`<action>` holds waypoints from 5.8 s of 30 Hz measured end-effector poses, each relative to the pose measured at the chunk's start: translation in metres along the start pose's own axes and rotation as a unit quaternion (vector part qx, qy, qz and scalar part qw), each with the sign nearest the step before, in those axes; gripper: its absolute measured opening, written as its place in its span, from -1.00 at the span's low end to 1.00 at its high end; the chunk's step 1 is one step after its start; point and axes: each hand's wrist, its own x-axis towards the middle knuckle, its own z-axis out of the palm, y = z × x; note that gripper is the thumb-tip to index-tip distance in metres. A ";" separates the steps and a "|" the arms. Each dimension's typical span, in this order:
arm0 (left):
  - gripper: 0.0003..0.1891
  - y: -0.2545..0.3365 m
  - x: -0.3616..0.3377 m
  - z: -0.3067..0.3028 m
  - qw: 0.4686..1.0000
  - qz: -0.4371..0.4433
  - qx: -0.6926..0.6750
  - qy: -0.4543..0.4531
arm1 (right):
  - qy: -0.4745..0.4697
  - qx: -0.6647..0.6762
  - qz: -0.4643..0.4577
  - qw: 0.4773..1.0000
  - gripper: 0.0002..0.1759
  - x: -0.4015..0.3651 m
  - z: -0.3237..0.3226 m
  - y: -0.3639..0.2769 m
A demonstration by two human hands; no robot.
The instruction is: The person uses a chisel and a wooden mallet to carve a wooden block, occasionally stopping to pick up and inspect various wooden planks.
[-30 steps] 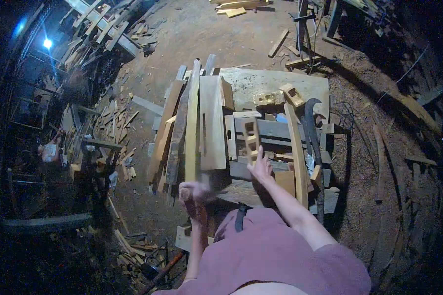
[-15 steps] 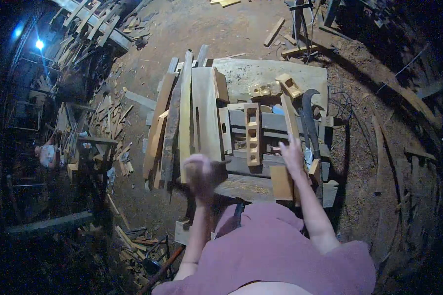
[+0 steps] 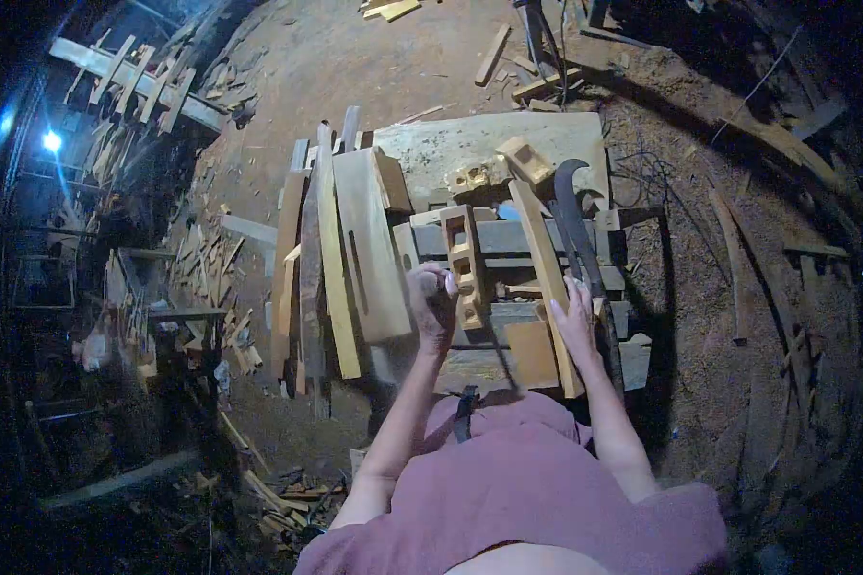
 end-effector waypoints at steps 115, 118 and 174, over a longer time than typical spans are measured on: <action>-0.47 0.025 -0.028 -0.012 0.776 -0.159 0.220 -0.569 | -0.084 0.065 -0.120 0.987 -0.08 -0.130 -0.124 -0.049; -0.42 -0.001 -0.047 -0.017 0.864 -0.118 0.046 -0.487 | -0.126 -0.119 -0.185 0.967 0.07 -0.119 -0.124 -0.066; -0.75 -0.005 -0.053 -0.026 0.994 0.055 0.086 0.027 | -0.102 0.004 -0.053 0.993 -0.02 -0.080 -0.139 -0.141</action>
